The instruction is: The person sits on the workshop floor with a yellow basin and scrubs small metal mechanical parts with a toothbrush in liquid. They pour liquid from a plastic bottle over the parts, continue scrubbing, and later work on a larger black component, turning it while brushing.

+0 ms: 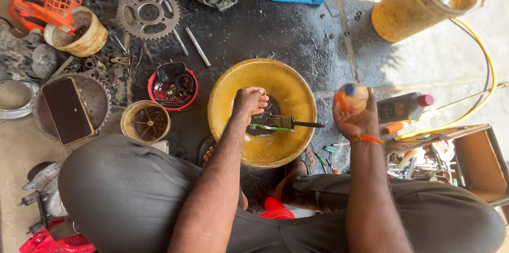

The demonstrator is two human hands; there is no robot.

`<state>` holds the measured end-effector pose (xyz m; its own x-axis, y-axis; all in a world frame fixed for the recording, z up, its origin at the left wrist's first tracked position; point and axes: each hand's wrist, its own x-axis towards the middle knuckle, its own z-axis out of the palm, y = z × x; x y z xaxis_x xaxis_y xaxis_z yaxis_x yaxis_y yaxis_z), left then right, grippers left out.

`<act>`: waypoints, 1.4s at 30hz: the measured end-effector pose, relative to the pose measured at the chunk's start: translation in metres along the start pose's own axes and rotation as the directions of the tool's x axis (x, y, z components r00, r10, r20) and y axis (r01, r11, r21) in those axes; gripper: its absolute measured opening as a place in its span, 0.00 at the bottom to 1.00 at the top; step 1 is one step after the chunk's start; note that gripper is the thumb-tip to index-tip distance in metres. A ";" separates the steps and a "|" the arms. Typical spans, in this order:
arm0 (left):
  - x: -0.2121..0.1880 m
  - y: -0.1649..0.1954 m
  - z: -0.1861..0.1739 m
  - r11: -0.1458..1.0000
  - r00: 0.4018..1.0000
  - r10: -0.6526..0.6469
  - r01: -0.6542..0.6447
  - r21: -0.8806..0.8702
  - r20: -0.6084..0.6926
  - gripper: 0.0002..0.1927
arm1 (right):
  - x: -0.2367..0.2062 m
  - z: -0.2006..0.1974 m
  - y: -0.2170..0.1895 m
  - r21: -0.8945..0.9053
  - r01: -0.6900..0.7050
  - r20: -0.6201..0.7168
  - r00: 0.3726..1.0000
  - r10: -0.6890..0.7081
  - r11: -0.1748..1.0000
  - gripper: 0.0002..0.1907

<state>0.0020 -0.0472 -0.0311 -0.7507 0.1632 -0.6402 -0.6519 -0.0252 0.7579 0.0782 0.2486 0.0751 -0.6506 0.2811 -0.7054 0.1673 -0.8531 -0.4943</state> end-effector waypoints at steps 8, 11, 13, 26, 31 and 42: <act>-0.021 0.036 0.011 0.918 0.969 0.237 -0.198 0.344 -0.076 0.06 | 0.043 -0.058 0.002 0.226 -0.142 -0.049 0.986 0.157 0.964 0.30; -0.036 0.061 0.014 0.865 0.945 0.328 -0.299 0.403 -0.004 0.07 | 0.041 -0.062 0.013 0.298 -0.163 -0.096 0.975 0.199 0.941 0.29; -0.049 0.077 0.016 0.833 0.921 0.388 -0.371 0.410 0.044 0.08 | 0.042 -0.065 0.019 0.374 -0.194 -0.139 0.955 0.262 0.907 0.30; -0.054 0.104 -0.029 0.970 0.808 0.203 -0.088 -0.227 0.553 0.11 | 0.015 -0.059 0.023 0.486 -0.247 -0.226 0.891 0.394 0.838 0.44; -0.024 0.025 -0.012 0.738 0.961 0.231 -0.071 0.672 -0.152 0.07 | 0.003 -0.047 0.031 0.452 -0.222 -0.356 0.843 0.403 0.864 0.39; -0.019 0.066 -0.013 0.980 0.974 0.049 -0.005 -0.197 0.219 0.09 | -0.015 -0.015 0.030 0.399 -0.231 -0.358 0.852 0.383 0.887 0.34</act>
<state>-0.0281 -0.0644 0.0290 -0.7396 0.3741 -0.5594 -0.6567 -0.2193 0.7216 0.1043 0.2259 0.0630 -0.2251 0.0704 -0.9718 0.0032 -0.9973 -0.0730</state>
